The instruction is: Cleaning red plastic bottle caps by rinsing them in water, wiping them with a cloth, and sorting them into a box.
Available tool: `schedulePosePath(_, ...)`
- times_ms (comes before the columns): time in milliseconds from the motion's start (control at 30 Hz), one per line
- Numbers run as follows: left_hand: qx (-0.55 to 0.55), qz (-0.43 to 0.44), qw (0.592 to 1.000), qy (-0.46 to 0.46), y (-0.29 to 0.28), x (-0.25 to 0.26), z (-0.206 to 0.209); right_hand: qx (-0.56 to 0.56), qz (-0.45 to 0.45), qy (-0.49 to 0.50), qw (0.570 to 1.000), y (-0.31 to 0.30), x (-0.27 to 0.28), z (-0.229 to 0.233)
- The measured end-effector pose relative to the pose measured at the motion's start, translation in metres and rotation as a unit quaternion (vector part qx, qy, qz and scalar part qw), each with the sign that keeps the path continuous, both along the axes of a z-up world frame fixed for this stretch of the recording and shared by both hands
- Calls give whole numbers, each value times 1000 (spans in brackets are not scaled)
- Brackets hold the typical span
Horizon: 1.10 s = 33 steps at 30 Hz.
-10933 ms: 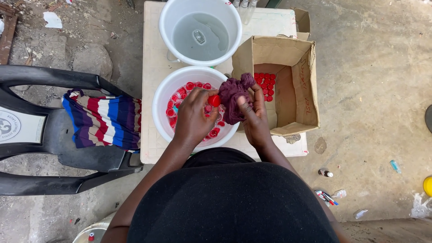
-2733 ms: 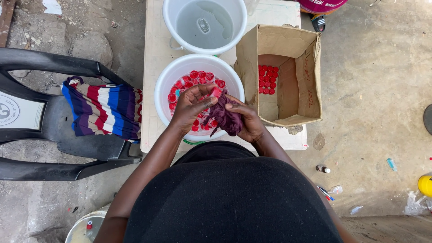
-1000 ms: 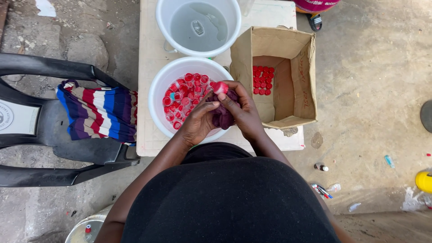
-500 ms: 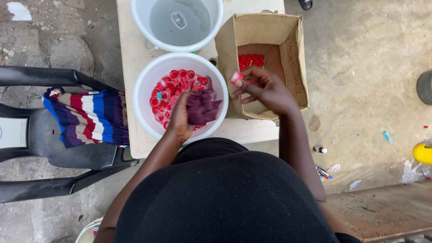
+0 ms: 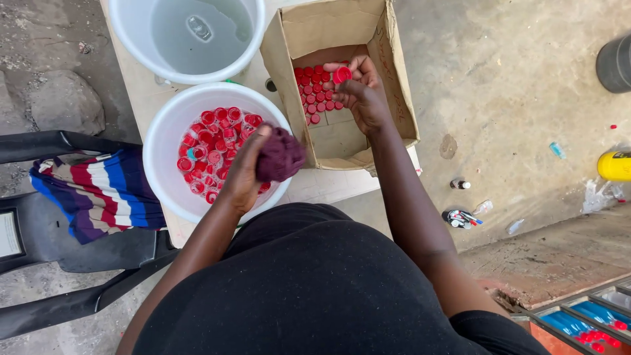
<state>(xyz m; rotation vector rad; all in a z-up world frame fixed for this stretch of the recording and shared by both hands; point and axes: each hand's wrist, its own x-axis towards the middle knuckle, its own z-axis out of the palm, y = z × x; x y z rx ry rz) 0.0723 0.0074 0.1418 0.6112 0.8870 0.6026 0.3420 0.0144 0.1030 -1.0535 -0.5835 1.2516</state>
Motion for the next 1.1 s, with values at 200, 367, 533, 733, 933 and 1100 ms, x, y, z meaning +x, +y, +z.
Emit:
schedulePosePath(200,308,-240,897,205,2,60,15,-162,66,-201,964,48,29,-42)
schedulePosePath(367,662,-298,652,222,-6,81,-35,-360,210,-361,834,74,68,-187)
schedulePosePath(533,707,-291,590,260,-5,83,-35,-416,214,-483,740,69,80,-309)
schedulePosePath(733,691,-300,605,259,-6,81,-36,-490,216,-439,722,53,44,-282)
schedulePosePath(933,683,-308,612,252,-4,83,-35,-496,223,-440,715,61,45,-266)
schedulePosePath(1100,683,-283,627,243,-2,86,-37,-512,322,-352,714,76,78,-285)
